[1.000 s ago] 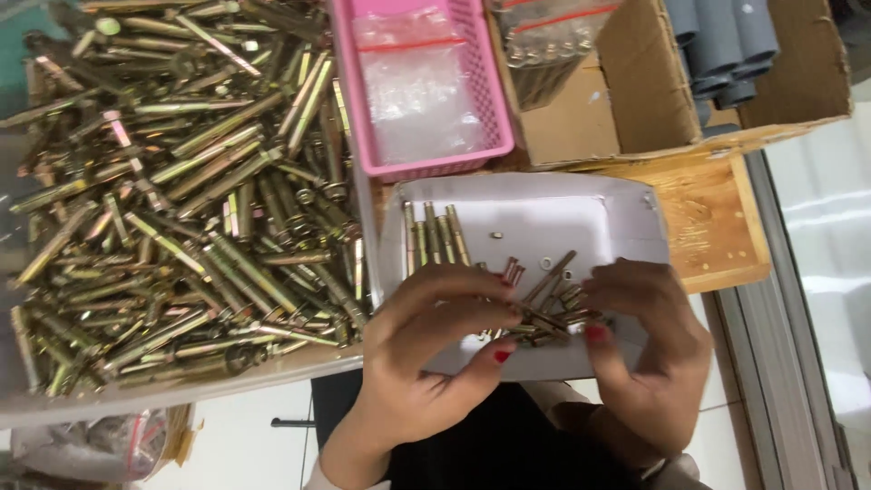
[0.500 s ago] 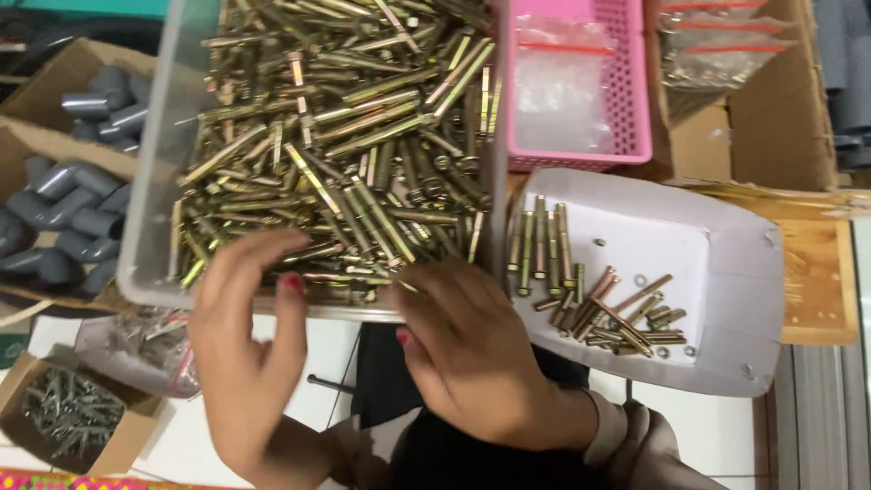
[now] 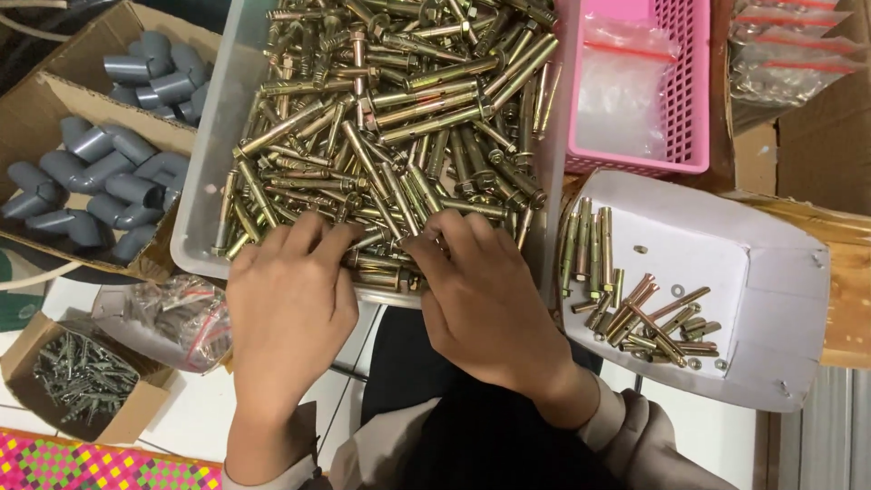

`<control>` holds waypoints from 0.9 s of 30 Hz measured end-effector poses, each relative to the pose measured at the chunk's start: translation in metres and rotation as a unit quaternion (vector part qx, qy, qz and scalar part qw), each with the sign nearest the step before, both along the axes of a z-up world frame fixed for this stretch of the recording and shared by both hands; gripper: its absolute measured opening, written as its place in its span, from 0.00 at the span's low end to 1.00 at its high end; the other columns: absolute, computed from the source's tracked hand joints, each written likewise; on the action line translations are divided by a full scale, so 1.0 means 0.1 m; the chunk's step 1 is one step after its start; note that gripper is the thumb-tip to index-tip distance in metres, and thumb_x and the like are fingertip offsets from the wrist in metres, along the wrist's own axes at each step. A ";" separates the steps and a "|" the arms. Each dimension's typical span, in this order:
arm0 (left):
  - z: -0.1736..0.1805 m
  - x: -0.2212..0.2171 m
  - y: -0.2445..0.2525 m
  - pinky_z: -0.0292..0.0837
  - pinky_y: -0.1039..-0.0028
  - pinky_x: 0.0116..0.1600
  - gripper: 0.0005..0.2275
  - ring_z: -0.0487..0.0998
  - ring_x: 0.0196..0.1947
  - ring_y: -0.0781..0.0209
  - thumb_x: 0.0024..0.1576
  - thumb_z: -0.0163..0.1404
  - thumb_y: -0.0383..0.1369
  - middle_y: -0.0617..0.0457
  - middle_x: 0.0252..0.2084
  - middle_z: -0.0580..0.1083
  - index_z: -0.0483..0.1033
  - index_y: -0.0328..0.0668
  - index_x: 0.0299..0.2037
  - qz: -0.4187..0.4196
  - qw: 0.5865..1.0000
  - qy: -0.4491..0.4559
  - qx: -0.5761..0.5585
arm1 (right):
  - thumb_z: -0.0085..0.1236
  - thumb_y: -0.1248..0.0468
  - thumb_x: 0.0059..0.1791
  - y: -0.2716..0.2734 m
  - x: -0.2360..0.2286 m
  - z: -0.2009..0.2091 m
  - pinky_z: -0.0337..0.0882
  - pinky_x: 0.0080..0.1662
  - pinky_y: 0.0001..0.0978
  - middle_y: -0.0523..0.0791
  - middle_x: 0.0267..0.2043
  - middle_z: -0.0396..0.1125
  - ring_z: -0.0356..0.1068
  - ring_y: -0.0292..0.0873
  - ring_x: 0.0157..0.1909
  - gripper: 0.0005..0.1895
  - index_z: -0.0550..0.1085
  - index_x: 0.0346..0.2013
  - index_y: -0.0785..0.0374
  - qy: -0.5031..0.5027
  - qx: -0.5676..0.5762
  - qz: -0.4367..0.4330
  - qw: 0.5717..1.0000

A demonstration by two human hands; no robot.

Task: The person sorts brass-colored metal fasteners from a large plastic bin into a white tray, then transfers them into small plastic bags. The person handles the fasteners by hand, arranging them in the tray before bagging them.

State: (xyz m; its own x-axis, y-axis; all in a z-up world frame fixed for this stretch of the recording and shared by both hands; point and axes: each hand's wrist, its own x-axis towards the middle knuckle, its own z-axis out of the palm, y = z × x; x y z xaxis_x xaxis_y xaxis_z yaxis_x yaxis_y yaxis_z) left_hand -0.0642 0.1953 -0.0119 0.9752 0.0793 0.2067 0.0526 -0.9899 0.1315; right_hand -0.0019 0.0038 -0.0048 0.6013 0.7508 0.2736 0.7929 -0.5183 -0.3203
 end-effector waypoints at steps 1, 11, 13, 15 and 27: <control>-0.01 0.00 0.01 0.66 0.60 0.40 0.16 0.75 0.38 0.49 0.53 0.44 0.29 0.55 0.39 0.73 0.79 0.55 0.48 -0.001 1.000 -0.001 0.000 | 0.48 0.67 0.48 0.00 0.00 0.01 0.64 0.48 0.47 0.50 0.49 0.59 0.60 0.54 0.48 0.14 0.69 0.48 0.63 -0.001 0.000 -0.001 1.000; -0.03 0.02 -0.02 0.66 0.63 0.33 0.11 0.73 0.24 0.54 0.54 0.41 0.28 0.59 0.34 0.72 0.79 0.50 0.33 0.000 0.999 -0.033 -0.010 | 0.45 0.63 0.49 -0.02 0.00 0.06 0.64 0.40 0.50 0.49 0.48 0.60 0.61 0.52 0.46 0.13 0.72 0.46 0.63 0.031 -0.030 -0.016 0.999; -0.02 0.02 -0.02 0.64 0.64 0.33 0.11 0.73 0.25 0.56 0.54 0.41 0.28 0.60 0.33 0.72 0.79 0.51 0.33 -0.005 0.999 -0.036 -0.007 | 0.45 0.63 0.49 -0.03 0.01 0.07 0.63 0.39 0.50 0.49 0.48 0.60 0.60 0.52 0.46 0.13 0.72 0.44 0.62 0.025 -0.030 -0.012 0.999; -0.01 0.02 -0.02 0.64 0.63 0.37 0.11 0.77 0.31 0.57 0.54 0.41 0.29 0.61 0.31 0.74 0.79 0.51 0.34 -0.008 1.000 -0.025 -0.006 | 0.44 0.63 0.49 -0.04 0.00 0.08 0.64 0.44 0.52 0.49 0.58 0.62 0.62 0.53 0.51 0.17 0.76 0.49 0.61 0.024 -0.018 -0.001 1.000; 0.03 0.00 -0.06 0.62 0.61 0.47 0.15 0.80 0.39 0.56 0.53 0.41 0.29 0.62 0.40 0.82 0.82 0.56 0.43 -0.021 0.997 -0.034 -0.062 | 0.44 0.47 0.56 0.04 -0.07 0.09 0.64 0.50 0.54 0.56 0.60 0.64 0.64 0.58 0.55 0.20 0.71 0.43 0.62 -0.003 0.050 -0.055 0.997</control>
State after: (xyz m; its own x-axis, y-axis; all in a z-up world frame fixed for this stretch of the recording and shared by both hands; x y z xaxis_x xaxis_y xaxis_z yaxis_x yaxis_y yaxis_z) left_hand -0.0637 0.1897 -0.0089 0.9623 0.0685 0.2634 -0.0009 -0.9670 0.2548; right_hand -0.0089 0.0082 0.0037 0.6769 0.6491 0.3472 0.7348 -0.5679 -0.3708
